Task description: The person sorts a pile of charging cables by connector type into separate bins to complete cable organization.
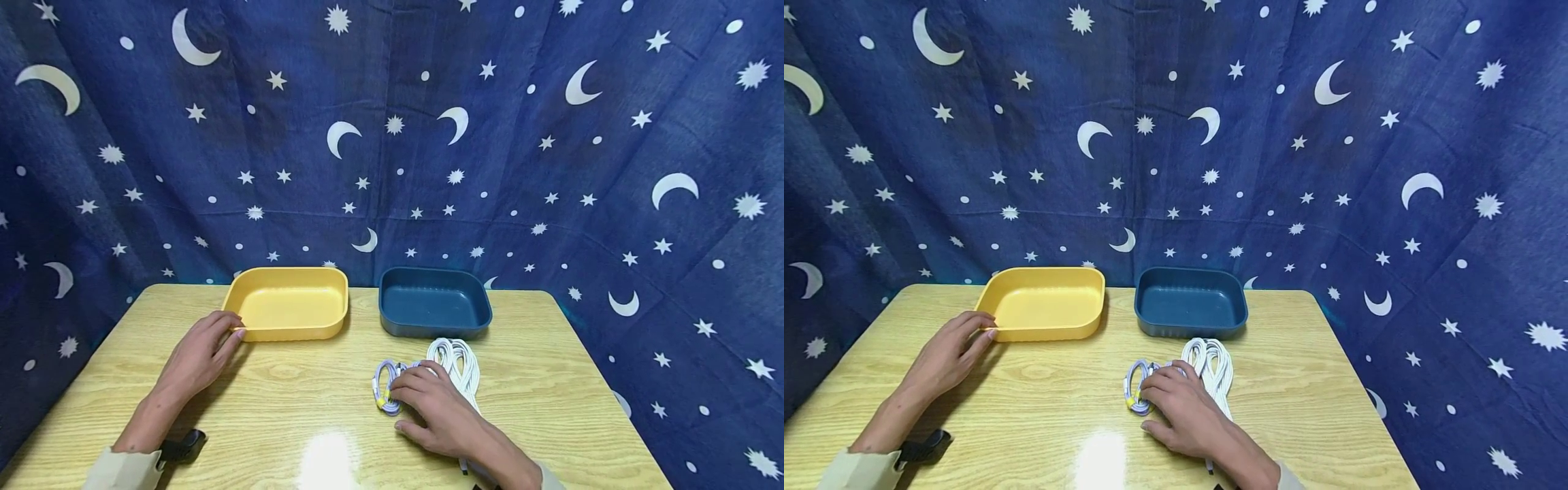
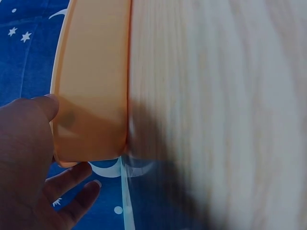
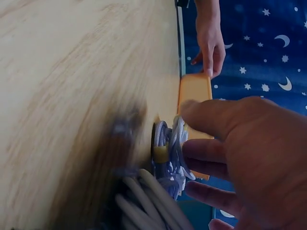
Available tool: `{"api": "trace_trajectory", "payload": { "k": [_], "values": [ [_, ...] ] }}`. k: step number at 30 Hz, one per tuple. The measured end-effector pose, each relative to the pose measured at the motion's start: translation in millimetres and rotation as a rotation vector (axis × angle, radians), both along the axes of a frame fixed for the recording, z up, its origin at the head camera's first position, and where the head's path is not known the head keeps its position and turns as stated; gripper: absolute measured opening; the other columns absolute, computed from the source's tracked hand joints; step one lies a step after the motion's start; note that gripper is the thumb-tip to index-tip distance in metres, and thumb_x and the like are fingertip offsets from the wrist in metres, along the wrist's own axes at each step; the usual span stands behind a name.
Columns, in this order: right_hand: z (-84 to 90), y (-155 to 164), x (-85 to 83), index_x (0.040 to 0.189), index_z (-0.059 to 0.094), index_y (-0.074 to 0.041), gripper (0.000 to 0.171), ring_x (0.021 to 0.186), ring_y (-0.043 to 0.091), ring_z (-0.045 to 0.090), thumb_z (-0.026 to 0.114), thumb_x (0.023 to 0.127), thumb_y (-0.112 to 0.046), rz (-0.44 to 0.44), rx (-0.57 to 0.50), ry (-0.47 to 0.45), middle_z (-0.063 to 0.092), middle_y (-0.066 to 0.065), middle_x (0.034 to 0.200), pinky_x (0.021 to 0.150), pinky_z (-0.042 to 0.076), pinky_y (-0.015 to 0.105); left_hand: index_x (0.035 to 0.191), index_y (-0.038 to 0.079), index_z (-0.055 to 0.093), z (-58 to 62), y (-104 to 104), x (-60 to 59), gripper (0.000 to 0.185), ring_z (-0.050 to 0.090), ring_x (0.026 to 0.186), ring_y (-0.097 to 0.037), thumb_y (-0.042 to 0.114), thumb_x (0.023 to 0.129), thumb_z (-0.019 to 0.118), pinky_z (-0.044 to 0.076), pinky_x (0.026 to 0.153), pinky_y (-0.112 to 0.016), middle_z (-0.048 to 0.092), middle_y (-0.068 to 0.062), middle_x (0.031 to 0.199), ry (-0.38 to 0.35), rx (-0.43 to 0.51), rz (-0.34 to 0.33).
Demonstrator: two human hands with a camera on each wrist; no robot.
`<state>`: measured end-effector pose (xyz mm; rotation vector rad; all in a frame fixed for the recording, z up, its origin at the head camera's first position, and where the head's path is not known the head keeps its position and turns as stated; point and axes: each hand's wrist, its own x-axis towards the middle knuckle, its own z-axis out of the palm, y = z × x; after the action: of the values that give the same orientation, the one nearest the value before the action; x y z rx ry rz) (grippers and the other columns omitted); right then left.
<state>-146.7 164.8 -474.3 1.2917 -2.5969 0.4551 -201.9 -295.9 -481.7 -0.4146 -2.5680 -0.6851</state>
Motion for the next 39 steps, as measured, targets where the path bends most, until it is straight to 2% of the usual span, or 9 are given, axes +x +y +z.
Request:
{"api": "trace_trajectory", "payload": {
  "k": [10, 18, 29, 33, 36, 39],
  "values": [
    [-2.2, -11.8, 1.0, 0.107, 0.077, -0.02, 0.016, 0.122, 0.015, 0.059, 0.081, 0.092, -0.021, 0.003, 0.047, 0.086, 0.069, -0.008, 0.121, 0.115, 0.038, 0.053, 0.11, 0.011, 0.07, -1.7, -1.6, 0.7, 0.011, 0.062, 0.112, -0.035, 0.02, 0.107, 0.065, 0.047, 0.095, -0.057, 0.066, -0.009, 0.117, -0.018, 0.008, 0.01],
    [-5.8, -23.1, -1.5, 0.095, 0.075, -0.022, 0.009, 0.115, 0.014, 0.061, 0.083, 0.09, -0.021, -0.037, 0.078, 0.185, 0.068, -0.009, 0.113, 0.113, 0.041, 0.05, 0.112, 0.008, 0.07, -3.4, -2.9, 2.4, 0.014, 0.062, 0.113, -0.037, 0.021, 0.108, 0.065, 0.047, 0.096, -0.059, 0.066, -0.012, 0.119, -0.029, 0.013, 0.017],
    [-9.8, -26.0, -1.1, 0.086, 0.074, -0.021, 0.009, 0.107, 0.013, 0.063, 0.081, 0.09, -0.018, -0.048, -0.017, 0.217, 0.069, -0.009, 0.105, 0.109, 0.044, 0.042, 0.112, 0.008, 0.07, -3.8, -0.5, 2.2, 0.014, 0.062, 0.115, -0.038, 0.02, 0.108, 0.064, 0.047, 0.098, -0.06, 0.066, -0.012, 0.12, -0.048, 0.014, 0.017],
    [-8.0, -25.6, 0.2, 0.086, 0.072, -0.021, 0.01, 0.104, 0.012, 0.062, 0.081, 0.086, -0.016, -0.061, -0.037, 0.211, 0.067, -0.011, 0.103, 0.101, 0.046, 0.039, 0.113, 0.008, 0.07, -3.2, -0.1, 2.0, 0.015, 0.061, 0.116, -0.038, 0.021, 0.108, 0.064, 0.047, 0.099, -0.061, 0.066, -0.013, 0.121, -0.06, 0.014, 0.021],
    [-3.3, -25.0, 1.0, 0.088, 0.07, -0.022, 0.013, 0.097, 0.012, 0.058, 0.08, 0.084, -0.015, -0.078, -0.053, 0.204, 0.065, -0.012, 0.101, 0.087, 0.045, 0.033, 0.113, 0.007, 0.069, -2.9, 0.0, 1.1, 0.016, 0.061, 0.115, -0.038, 0.021, 0.108, 0.064, 0.047, 0.098, -0.061, 0.066, -0.013, 0.12, -0.055, 0.012, 0.018],
    [1.3, -22.9, 0.5, 0.091, 0.067, -0.021, 0.014, 0.087, 0.011, 0.051, 0.077, 0.086, -0.012, -0.068, -0.087, 0.184, 0.062, -0.012, 0.098, 0.077, 0.042, 0.029, 0.113, 0.007, 0.069, -2.5, 0.5, 0.0, 0.016, 0.061, 0.115, -0.038, 0.021, 0.109, 0.063, 0.047, 0.098, -0.061, 0.065, -0.013, 0.12, -0.05, 0.007, 0.017]
  ]
}}
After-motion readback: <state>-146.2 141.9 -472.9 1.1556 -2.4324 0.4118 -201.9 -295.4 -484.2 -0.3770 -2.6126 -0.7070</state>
